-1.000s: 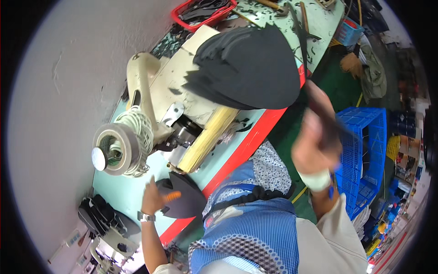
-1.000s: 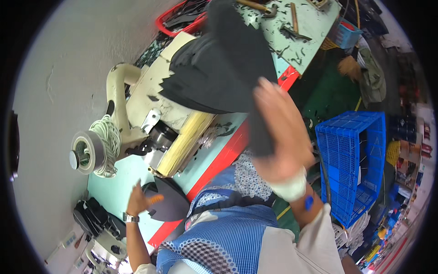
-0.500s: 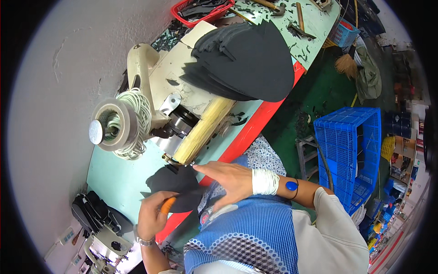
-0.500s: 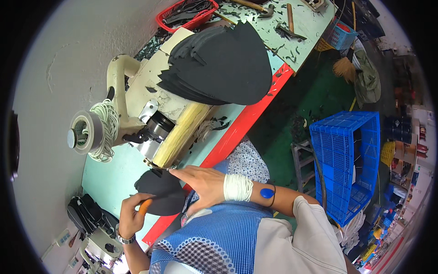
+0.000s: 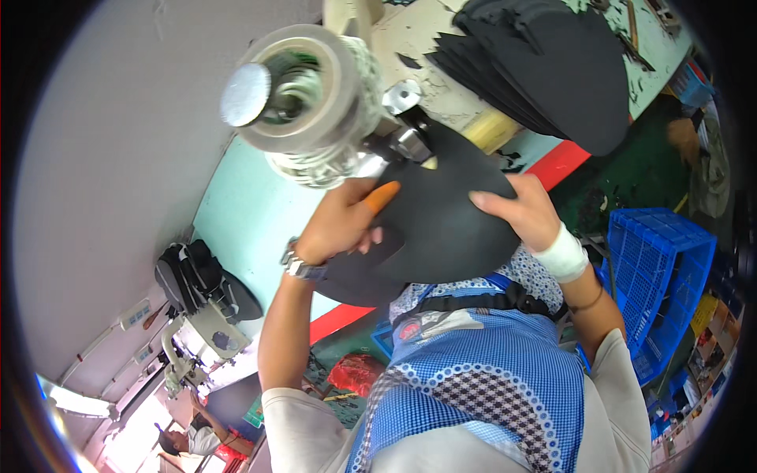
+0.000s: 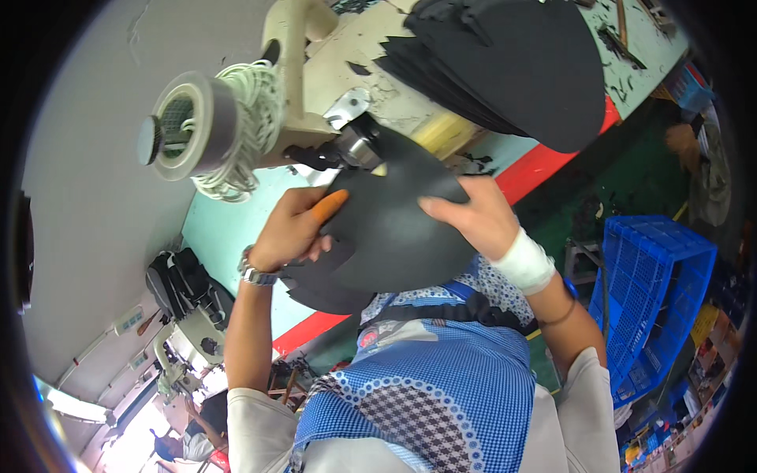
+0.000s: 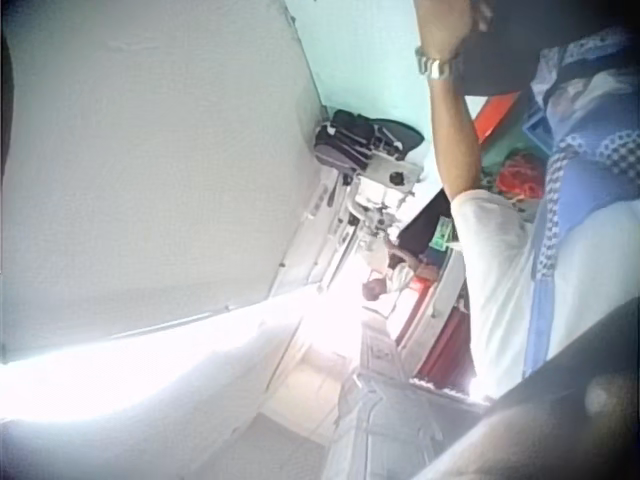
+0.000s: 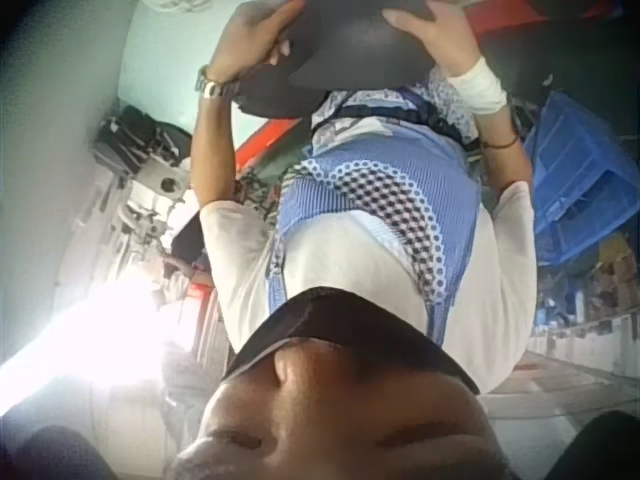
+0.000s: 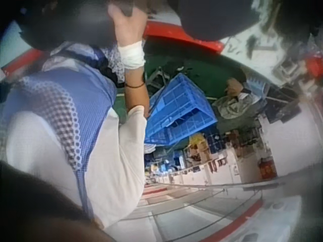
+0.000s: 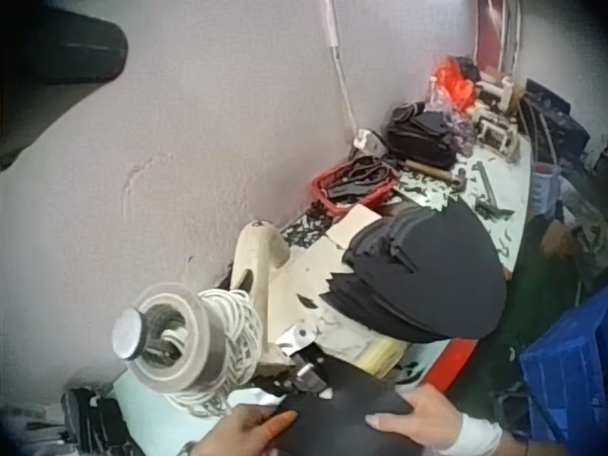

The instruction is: The person trims the edges of shoe components using an industrial skiving machine.

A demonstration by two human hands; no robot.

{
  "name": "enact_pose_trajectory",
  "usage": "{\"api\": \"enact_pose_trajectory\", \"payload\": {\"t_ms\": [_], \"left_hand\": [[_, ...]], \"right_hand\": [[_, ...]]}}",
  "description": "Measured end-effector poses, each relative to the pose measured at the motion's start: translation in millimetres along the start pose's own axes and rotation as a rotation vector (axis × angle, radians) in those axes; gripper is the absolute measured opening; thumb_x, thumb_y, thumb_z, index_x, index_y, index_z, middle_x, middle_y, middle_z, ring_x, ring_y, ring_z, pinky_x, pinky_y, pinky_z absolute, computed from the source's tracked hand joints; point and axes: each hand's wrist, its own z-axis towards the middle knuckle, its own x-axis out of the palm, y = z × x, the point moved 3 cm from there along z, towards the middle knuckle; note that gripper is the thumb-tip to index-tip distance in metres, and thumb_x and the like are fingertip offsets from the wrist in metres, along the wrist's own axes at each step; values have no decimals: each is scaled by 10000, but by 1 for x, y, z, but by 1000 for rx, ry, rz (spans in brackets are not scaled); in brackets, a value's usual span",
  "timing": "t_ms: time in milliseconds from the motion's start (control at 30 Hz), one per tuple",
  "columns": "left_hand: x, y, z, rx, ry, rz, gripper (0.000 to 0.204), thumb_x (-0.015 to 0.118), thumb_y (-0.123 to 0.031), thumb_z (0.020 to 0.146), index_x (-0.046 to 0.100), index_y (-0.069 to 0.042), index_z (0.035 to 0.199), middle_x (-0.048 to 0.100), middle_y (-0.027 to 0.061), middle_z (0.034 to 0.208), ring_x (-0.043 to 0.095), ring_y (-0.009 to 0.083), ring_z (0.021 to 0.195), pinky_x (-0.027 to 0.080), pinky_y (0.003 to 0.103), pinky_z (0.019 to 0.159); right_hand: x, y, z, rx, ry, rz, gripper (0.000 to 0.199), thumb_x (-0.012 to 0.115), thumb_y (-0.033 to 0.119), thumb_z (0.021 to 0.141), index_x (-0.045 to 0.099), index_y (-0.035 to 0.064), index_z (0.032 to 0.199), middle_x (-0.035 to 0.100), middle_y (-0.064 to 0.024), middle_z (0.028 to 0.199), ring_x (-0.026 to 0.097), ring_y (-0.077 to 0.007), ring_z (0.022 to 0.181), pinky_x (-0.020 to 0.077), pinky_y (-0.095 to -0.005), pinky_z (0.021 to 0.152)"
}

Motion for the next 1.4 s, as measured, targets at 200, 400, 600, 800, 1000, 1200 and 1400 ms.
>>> {"api": "enact_pose_trajectory", "payload": {"t_ms": [200,400,600,800,1000,1200,1400], "left_hand": [[-27,31,-4,193,-165,-61,315,551,-309,1001,670,-25,937,626,26,598,537,62,436,399,194,406],[-29,166,-18,170,-558,827,745,819,-482,702,579,-56,1264,624,200,1117,629,381,975,523,433,811],[-22,109,-84,132,-300,64,286,639,-180,930,627,-27,1172,692,133,869,696,296,675,578,364,629],[20,12,-78,284,123,-898,437,544,-134,992,432,93,1348,686,176,1018,721,284,791,624,346,664],[-14,23,-27,185,-109,248,333,611,-302,971,642,30,980,635,49,648,619,95,593,454,217,487],[-9,0,-3,28,-32,207,419,540,-350,991,624,39,858,539,65,521,541,133,465,422,314,480],[-4,-16,8,247,-245,366,374,519,-306,1007,632,6,836,535,29,516,510,96,435,387,277,429]], "right_hand": [[21,0,-78,-214,-557,-587,264,686,156,892,673,-81,1009,710,-110,963,657,-150,897,525,-318,801],[-36,94,-72,-764,-1292,-959,255,736,74,843,671,-51,1055,657,-195,1154,618,-275,1107,478,-368,937],[60,28,-46,-748,165,-818,841,852,371,700,495,-5,1362,544,-214,1335,531,-388,1223,411,-446,1055],[87,7,-63,-415,415,-297,1155,839,382,738,110,-81,1505,394,-271,1449,496,-343,1275,405,-393,1050],[36,1,-29,-75,-38,1,257,669,133,886,674,-87,1018,723,-97,880,655,-110,759,520,-266,687],[5,-5,11,162,-14,217,264,683,146,862,687,-75,1005,722,-112,887,668,-132,769,528,-266,720],[31,9,-44,-255,-274,-140,197,673,108,880,696,-41,1008,723,-108,850,658,-149,747,520,-294,723]]}}
